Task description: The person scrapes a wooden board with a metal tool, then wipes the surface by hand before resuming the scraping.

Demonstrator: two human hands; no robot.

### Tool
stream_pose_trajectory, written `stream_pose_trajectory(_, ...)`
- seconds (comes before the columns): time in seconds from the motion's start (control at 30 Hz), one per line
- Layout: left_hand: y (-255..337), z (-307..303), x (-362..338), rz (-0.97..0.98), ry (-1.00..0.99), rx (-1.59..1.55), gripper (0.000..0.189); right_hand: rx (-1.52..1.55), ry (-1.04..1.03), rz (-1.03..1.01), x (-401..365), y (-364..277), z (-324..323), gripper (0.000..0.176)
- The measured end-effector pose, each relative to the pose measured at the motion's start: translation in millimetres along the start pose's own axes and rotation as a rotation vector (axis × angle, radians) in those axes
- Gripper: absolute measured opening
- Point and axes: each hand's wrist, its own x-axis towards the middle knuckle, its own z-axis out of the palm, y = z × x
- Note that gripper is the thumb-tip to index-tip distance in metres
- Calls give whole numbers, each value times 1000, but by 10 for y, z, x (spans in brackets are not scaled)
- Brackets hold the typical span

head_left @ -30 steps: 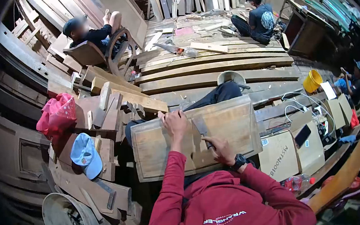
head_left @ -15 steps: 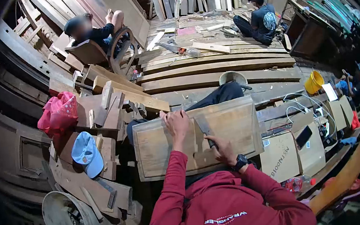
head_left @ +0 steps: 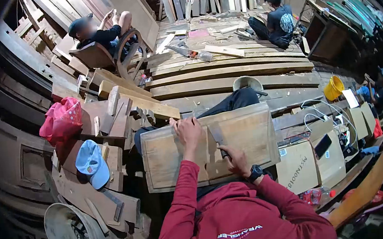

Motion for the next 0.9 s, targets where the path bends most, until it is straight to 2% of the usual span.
stream_pose_trajectory(0.07,-66,62,25,22,1,8,31,16,8,9,-95,95,-19,40)
stream_pose_trajectory(0.1,-50,45,21,29,30,17,31,3,3,-77,-86,97,-43,39)
stream_pose_trajectory(0.2,-53,48,1,26,40,43,31,-112,-154,22,-66,43,-1,41)
stream_pose_trajectory(0.23,-29,23,2,0,17,10,32,-40,-28,-54,8,20,46,42)
stream_pose_trajectory(0.27,-31,51,-1,10,25,6,32,-28,-17,-33,-11,23,26,42)
stream_pose_trajectory(0.47,-116,117,-6,65,70,50,30,-48,7,-61,15,15,62,44)
stream_pose_trajectory(0.5,-94,120,0,-5,32,7,30,-43,28,-67,24,-1,43,44)
stream_pose_trajectory(0.57,-78,86,1,5,-7,21,30,-38,75,-88,79,-31,-14,45)
stream_pose_trajectory(0.7,-46,14,9,19,-13,90,30,-99,-70,-2,-23,21,24,50)
stream_pose_trajectory(0.8,-73,62,15,19,-22,59,30,-57,41,21,22,59,79,50)
stream_pose_trajectory(0.83,-43,19,18,23,-30,71,31,-27,95,-35,38,21,12,47)
stream_pose_trajectory(0.9,-40,6,42,24,-17,80,31,-21,78,-31,29,23,18,46)
